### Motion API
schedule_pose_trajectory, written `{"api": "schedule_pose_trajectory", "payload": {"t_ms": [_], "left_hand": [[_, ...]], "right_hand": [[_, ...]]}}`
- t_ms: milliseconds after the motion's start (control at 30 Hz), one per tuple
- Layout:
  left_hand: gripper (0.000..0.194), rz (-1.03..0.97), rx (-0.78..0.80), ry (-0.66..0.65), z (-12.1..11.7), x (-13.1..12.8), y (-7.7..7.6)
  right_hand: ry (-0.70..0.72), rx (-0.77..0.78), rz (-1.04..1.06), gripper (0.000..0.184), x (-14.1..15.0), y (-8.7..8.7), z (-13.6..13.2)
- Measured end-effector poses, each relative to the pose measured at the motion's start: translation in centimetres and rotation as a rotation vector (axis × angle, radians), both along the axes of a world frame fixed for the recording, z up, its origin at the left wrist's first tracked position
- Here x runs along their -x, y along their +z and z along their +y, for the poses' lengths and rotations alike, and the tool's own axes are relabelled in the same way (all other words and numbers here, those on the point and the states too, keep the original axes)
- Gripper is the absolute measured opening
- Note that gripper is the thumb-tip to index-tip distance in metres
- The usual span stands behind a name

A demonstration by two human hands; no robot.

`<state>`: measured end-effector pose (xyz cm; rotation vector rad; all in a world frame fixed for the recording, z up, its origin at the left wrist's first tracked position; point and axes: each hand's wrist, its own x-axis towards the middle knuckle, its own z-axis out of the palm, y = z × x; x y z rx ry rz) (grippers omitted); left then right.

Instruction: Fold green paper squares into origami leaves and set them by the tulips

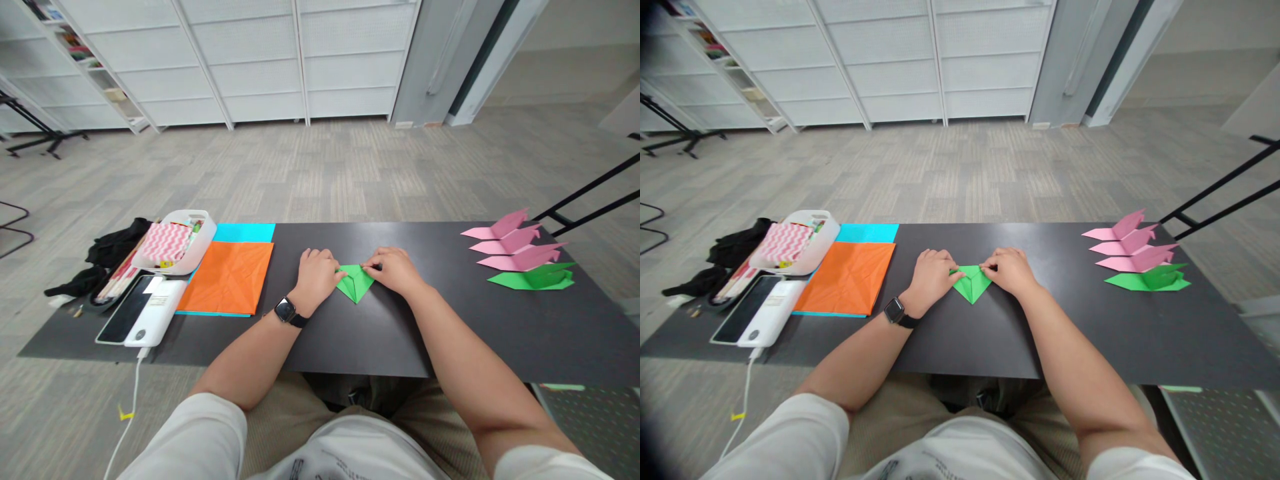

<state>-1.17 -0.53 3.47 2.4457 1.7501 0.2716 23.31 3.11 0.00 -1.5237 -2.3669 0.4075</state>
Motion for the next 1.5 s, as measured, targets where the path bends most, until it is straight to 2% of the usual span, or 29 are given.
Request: {"api": "schedule_pose_trajectory", "payload": {"t_ms": [167,333,467,567,700,833,933,1200,1400,1500], "left_hand": [[0.03,-0.006,0.021,-0.018,0.1,0.1,0.1],[0.029,0.006,-0.017,-0.006,0.1,0.2,0.1],[0.029,-0.011,-0.024,-0.003,0.1,0.2,0.0],[0.024,-0.048,-0.033,-0.053,0.1,0.2,-0.3],[0.012,-0.094,-0.069,-0.099,0.1,0.3,-0.8],[0.027,-0.088,-0.071,-0.119,0.1,0.5,-1.1],[0.039,-0.069,-0.05,-0.106,0.2,0.6,-1.2],[0.037,-0.067,0.037,-0.064,0.4,0.5,-1.5],[0.048,-0.107,0.048,-0.054,0.4,0.3,-1.7],[0.055,-0.124,0.04,-0.054,0.4,0.3,-1.9]], "right_hand": [[0.037,-0.037,0.025,0.009,-0.3,-0.2,0.1],[0.012,-0.061,0.038,0.003,-0.1,-0.2,0.2],[-0.013,-0.068,0.036,0.009,-0.1,0.0,0.2],[0.047,-0.075,0.061,0.014,-0.1,0.1,0.2],[0.17,-0.071,0.094,0.006,-0.1,-0.1,0.2],[0.219,-0.065,0.122,0.01,-0.1,-0.5,0.4],[0.193,-0.065,0.119,0.014,-0.1,-0.7,0.5],[0.116,-0.045,0.099,0.023,0.7,-0.1,-0.2],[0.013,-0.076,0.199,0.044,0.2,0.7,0.0],[-0.02,-0.073,0.182,0.04,-0.1,0.6,0.1]]}}
